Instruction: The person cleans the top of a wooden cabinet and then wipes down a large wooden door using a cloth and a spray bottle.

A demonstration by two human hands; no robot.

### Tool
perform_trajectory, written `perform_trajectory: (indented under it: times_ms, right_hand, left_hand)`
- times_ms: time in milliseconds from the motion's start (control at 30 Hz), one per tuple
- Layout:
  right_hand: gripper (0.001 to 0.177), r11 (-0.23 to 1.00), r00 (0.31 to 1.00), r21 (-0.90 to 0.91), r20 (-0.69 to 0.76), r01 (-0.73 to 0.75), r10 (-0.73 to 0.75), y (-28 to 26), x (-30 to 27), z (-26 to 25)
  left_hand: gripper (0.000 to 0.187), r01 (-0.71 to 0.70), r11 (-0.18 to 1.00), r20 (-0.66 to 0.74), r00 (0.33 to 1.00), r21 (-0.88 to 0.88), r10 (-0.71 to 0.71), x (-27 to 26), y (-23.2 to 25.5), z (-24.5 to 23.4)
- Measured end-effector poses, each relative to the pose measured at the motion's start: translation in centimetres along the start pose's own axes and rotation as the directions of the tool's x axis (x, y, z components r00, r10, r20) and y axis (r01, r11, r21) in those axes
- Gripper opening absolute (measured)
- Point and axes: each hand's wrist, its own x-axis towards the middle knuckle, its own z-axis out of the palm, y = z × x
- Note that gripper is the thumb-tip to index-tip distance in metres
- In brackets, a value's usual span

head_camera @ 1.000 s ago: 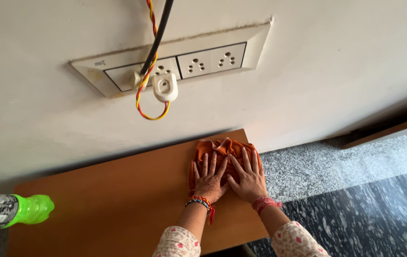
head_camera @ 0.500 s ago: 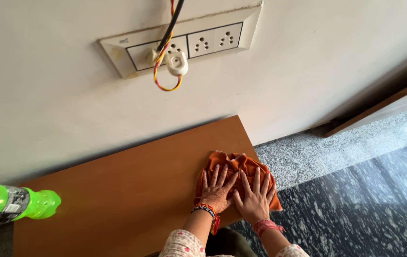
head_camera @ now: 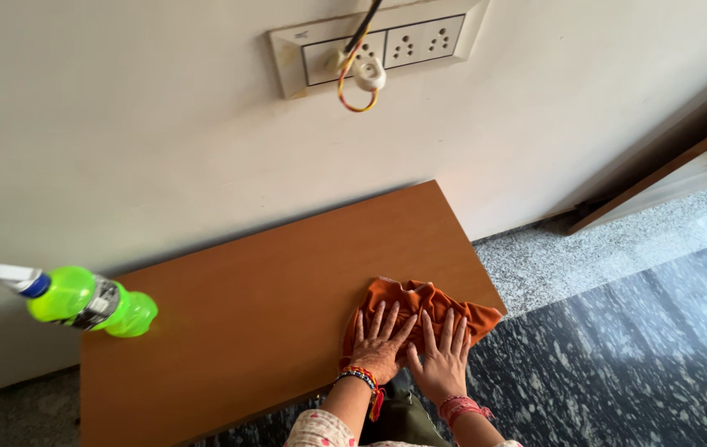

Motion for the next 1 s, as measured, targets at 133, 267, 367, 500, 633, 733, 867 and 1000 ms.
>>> perform_trajectory:
  times_ms: [133, 267, 367, 500, 633, 733, 867, 1000]
  right_hand:
    - [0.074, 1.0, 0.996, -0.012, 0.089, 0.028, -0.027, -2.6, -1.0, 0.3]
    - [0.072, 0.994, 0.99, -0.019, 0.096, 0.107, -0.105, -4.9, -2.0, 0.7]
    - [0.071, 0.988, 0.981, 0.002, 0.118, 0.154, -0.153, -7.1, -2.7, 0.9]
    - [0.07, 0.978, 0.969, 0.012, 0.132, 0.209, -0.209, -10.6, -3.6, 0.6]
    - [0.07, 0.931, 0.927, 0.039, 0.082, 0.364, -0.366, -13.3, -4.1, -0.2]
    - [0.071, 0.881, 0.876, 0.033, 0.095, 0.471, -0.472, -15.5, -4.2, -0.4]
    - [0.073, 0.802, 0.795, 0.023, 0.124, 0.596, -0.594, -19.1, -3.7, -0.4]
    - [0.075, 0.713, 0.7, 0.048, 0.157, 0.699, -0.697, -22.7, -3.6, 0.0]
  left_hand:
    - [0.079, 0.014, 1.0, -0.074, 0.997, 0.017, -0.013, -2.7, -2.2, 0.7]
    - [0.078, 0.037, 0.999, -0.116, 0.993, 0.008, -0.036, -5.6, -4.1, 1.2]
    - [0.076, 0.053, 0.999, -0.148, 0.988, -0.005, -0.054, -7.8, -6.0, 1.5]
    - [0.074, 0.088, 0.996, -0.175, 0.98, -0.023, -0.091, -10.5, -8.4, 2.0]
    - [0.078, 0.093, 0.996, -0.271, 0.959, 0.001, -0.089, -13.3, -10.7, 2.7]
    - [0.08, 0.116, 0.993, -0.31, 0.944, -0.015, -0.115, -15.8, -12.3, 2.8]
    - [0.08, 0.184, 0.982, -0.322, 0.929, -0.035, -0.185, -19.0, -14.7, 2.4]
    - [0.079, 0.213, 0.975, -0.39, 0.894, -0.068, -0.223, -22.3, -17.3, 3.1]
